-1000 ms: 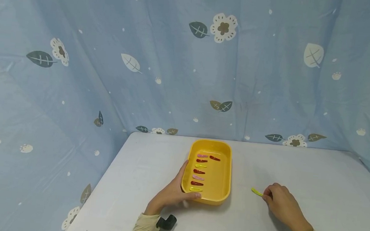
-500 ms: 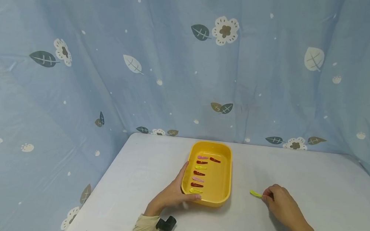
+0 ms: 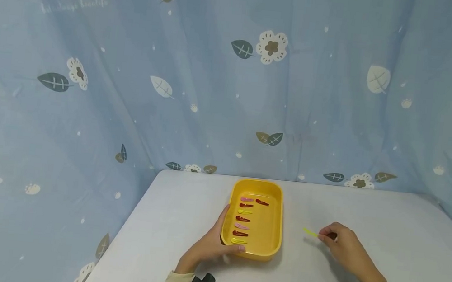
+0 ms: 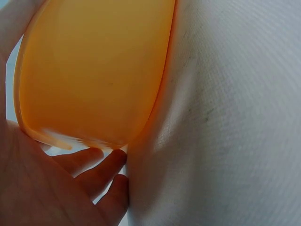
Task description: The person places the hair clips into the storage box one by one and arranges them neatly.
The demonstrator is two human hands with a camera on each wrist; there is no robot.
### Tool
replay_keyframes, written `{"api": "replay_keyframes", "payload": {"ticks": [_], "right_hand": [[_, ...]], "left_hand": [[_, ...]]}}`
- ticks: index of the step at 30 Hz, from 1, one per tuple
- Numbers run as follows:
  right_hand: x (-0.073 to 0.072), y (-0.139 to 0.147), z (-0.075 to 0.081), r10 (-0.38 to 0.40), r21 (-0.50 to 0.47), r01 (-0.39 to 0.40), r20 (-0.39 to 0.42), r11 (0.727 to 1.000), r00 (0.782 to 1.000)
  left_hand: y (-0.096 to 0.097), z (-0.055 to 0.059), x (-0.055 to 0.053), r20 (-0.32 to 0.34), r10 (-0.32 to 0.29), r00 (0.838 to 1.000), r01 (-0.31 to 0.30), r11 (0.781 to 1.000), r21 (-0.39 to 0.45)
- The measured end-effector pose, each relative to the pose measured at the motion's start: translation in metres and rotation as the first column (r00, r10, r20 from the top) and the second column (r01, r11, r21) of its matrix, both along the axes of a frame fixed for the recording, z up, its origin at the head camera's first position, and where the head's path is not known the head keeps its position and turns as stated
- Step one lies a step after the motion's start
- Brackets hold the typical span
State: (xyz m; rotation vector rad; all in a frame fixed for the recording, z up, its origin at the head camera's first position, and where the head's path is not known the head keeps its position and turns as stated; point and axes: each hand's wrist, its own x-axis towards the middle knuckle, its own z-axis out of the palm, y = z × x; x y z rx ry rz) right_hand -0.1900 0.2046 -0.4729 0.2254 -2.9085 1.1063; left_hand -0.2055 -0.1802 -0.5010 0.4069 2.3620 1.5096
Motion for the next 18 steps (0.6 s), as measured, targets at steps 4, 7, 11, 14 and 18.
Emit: {"api": "replay_keyframes", "payload": {"ticks": [4, 7, 11, 14, 18], "right_hand": [[-0.004, -0.004, 0.003, 0.025, -0.042, -0.028, -0.056, 0.999, 0.998], [-0.006, -0.006, 0.005, 0.035, -0.066, -0.041, -0.092, 0.997, 0.995], [-0.010, -0.009, 0.008, 0.035, -0.079, -0.043, -0.095, 0.996, 0.995], [-0.015, -0.012, 0.012, 0.032, -0.078, -0.038, -0.078, 0.996, 0.996], [-0.022, -0.017, 0.018, 0.040, -0.081, -0.046, -0.071, 0.996, 0.997]], "left_hand": [[0.000, -0.002, 0.001, -0.002, -0.003, 1.000, 0.003, 1.000, 0.003], [0.001, -0.004, 0.002, -0.003, -0.012, 1.000, 0.012, 1.000, 0.013], [0.001, -0.006, 0.003, 0.001, -0.008, 1.000, 0.008, 1.000, 0.008], [0.001, -0.005, 0.003, 0.004, -0.001, 1.000, 0.001, 1.000, 0.007], [0.002, -0.003, 0.003, 0.000, 0.007, 1.000, -0.007, 1.000, 0.002]]}}
